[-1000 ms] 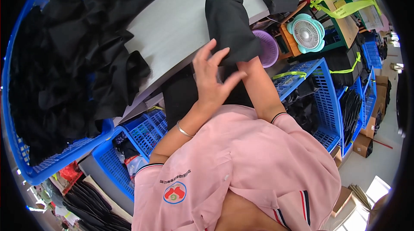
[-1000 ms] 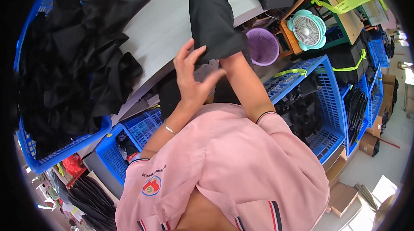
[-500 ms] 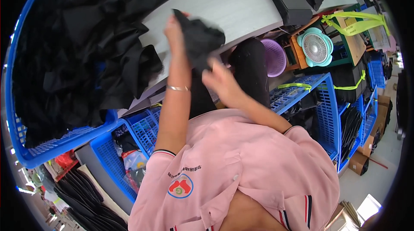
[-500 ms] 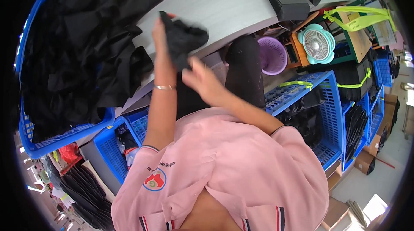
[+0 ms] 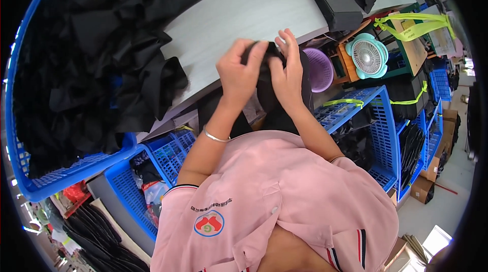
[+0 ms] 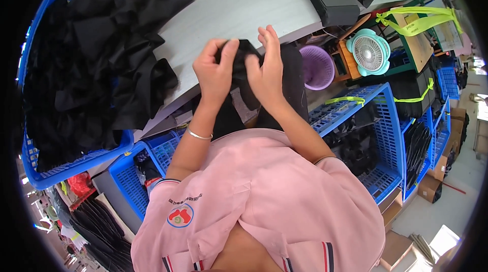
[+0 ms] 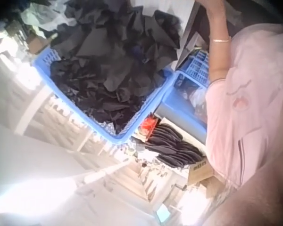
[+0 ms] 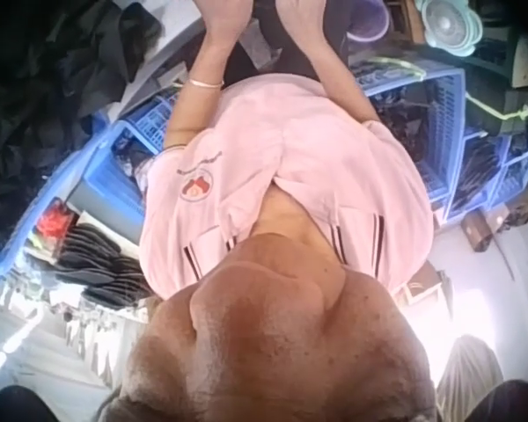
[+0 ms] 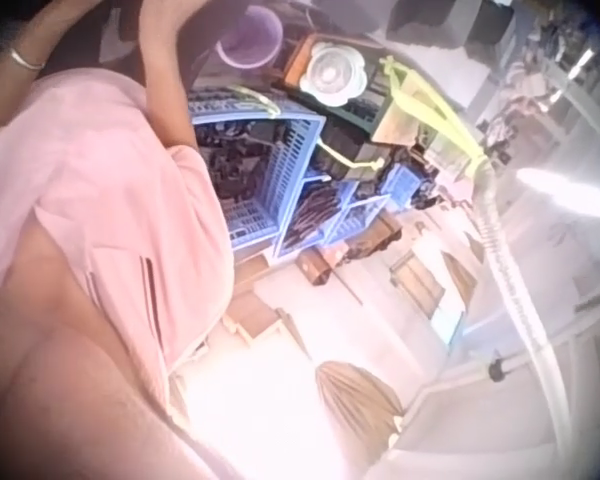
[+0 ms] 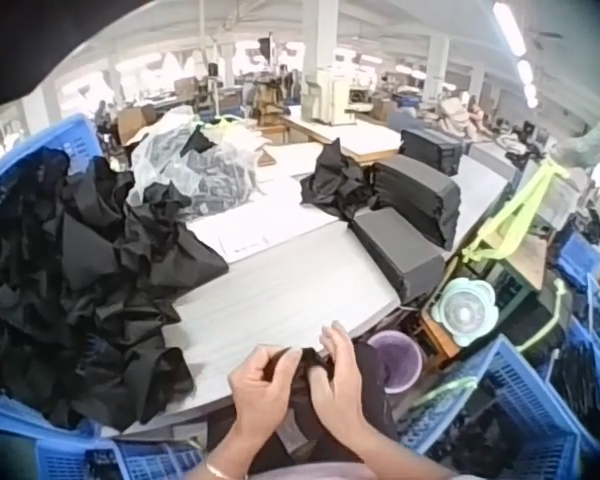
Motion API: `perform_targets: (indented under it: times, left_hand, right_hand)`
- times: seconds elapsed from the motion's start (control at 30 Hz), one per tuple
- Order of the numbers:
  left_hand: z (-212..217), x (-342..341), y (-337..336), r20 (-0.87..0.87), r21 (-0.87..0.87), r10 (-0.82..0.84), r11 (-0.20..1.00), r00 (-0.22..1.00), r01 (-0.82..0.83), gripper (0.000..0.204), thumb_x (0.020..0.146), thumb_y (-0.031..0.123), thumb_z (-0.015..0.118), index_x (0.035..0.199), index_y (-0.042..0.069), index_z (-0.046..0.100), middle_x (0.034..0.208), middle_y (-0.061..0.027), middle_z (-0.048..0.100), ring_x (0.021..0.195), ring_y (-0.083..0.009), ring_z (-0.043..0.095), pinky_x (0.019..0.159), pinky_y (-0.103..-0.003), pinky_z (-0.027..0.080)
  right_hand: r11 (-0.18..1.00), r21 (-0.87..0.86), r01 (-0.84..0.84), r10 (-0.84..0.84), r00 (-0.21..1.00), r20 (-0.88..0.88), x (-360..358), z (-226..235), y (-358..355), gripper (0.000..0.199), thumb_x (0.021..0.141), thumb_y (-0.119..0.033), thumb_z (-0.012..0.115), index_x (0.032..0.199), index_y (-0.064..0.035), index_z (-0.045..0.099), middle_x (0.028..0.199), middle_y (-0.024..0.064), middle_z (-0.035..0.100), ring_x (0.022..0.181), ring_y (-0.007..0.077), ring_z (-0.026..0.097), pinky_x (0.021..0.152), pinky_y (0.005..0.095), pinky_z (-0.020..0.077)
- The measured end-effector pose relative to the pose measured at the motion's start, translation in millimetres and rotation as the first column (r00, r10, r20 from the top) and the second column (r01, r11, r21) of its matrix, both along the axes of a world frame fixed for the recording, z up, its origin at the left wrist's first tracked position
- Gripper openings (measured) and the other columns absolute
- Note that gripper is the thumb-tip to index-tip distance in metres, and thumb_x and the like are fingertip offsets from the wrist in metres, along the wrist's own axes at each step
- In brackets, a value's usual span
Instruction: Inspecting and turning black fabric pieces inside out on a factory workbench.
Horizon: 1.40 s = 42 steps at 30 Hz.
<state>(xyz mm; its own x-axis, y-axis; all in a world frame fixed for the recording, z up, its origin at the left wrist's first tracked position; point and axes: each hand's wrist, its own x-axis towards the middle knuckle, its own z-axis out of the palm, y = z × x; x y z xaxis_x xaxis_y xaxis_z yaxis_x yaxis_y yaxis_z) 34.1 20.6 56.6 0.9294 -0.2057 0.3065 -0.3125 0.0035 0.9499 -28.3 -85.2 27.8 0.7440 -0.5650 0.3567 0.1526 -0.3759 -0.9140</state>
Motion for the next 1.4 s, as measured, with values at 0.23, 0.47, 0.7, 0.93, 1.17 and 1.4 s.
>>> perform_targets:
  times: [0.23, 0.47, 0.7, 0.93, 1.17, 1.4]
  left_hand:
    - [-13.9, 25.7, 35.8, -0.155, -0.131, 0.087, 0.986, 0.984, -0.107, 0.038, 0.103, 0.024, 0.060, 0.072, 0.001, 0.064, 0.064, 0.0043, 0.054, 0.063, -0.0032, 0.047, 0.058, -0.021, 0.037]
    - [-23.9, 8.8, 42.1, -0.594, -0.622, -0.607, 0.763, 0.528, 0.178, 0.037, 0.104, 0.035, 0.055, 0.107, 0.000, 0.066, 0.099, -0.0023, 0.069, 0.090, -0.0126, 0.066, 0.082, -0.029, 0.054]
    - [-103.8, -39.0, 49.0, -0.368, -0.356, -0.827, 0.548, 0.425, 0.757, 0.047, 0.099, 0.023, 0.065, 0.140, 0.003, 0.051, 0.141, -0.0065, 0.054, 0.129, -0.0147, 0.051, 0.110, -0.032, 0.042]
    - [-151.3, -37.5, 38.3, 0.099, -0.987, -0.988, -0.082, 0.121, 0.137, 0.038, 0.094, 0.034, 0.067, 0.119, 0.006, 0.069, 0.115, -0.0085, 0.070, 0.106, -0.0164, 0.065, 0.088, -0.030, 0.054]
    - [-117.4, -29.8, 52.5, -0.358, -0.076, -0.616, 0.768, 0.702, 0.635, 0.043, 0.093, 0.027, 0.067, 0.128, 0.003, 0.064, 0.126, -0.0118, 0.067, 0.110, -0.0233, 0.064, 0.091, -0.033, 0.054]
    - [-125.6, -23.1, 26.8, 0.349, 0.315, -0.205, 0.945, 0.914, 0.092, 0.050, 0.094, 0.016, 0.063, 0.140, 0.001, 0.053, 0.139, -0.0191, 0.055, 0.130, -0.0333, 0.051, 0.112, -0.042, 0.039]
  right_hand:
    - [0.589, 0.791, -0.162, 0.383, 0.918, -0.097, -14.4, -10.9, -28.3, 0.025, 0.093, -0.006, 0.056, 0.115, 0.0015, 0.066, 0.103, 0.0127, 0.073, 0.079, 0.0173, 0.072, 0.072, 0.0297, 0.0567]
    - [0.165, 0.891, -0.422, 0.518, 0.806, 0.286, -13.0, 13.6, -22.5, 0.023, 0.098, -0.011, 0.057, 0.116, 0.0021, 0.064, 0.104, 0.0083, 0.072, 0.090, 0.0142, 0.070, 0.085, 0.0278, 0.0558]
    - [0.737, 0.577, -0.352, 0.576, 0.773, -0.264, 9.3, -48.4, -17.8, 0.015, 0.100, -0.019, 0.062, 0.103, -0.0055, 0.068, 0.087, -0.0025, 0.067, 0.072, 0.0048, 0.058, 0.060, 0.0215, 0.0473]
    - [0.865, 0.210, -0.456, 0.498, 0.835, -0.234, -7.9, -100.7, 37.9, 0.020, 0.101, -0.021, 0.060, 0.113, -0.0064, 0.065, 0.098, -0.0002, 0.067, 0.081, 0.0081, 0.060, 0.066, 0.0242, 0.0500]
    - [0.825, -0.262, -0.501, 0.482, 0.865, -0.136, -59.9, -136.7, 27.0, 0.027, 0.102, -0.023, 0.058, 0.124, -0.0074, 0.062, 0.111, 0.0024, 0.067, 0.091, 0.0119, 0.063, 0.073, 0.0273, 0.0532]
    - [0.244, 0.969, 0.046, 0.336, 0.933, -0.129, -20.3, -84.2, 32.2, 0.048, 0.083, -0.015, 0.072, 0.130, -0.0065, 0.063, 0.137, 0.0122, 0.060, 0.122, 0.0249, 0.057, 0.101, 0.0384, 0.0477]
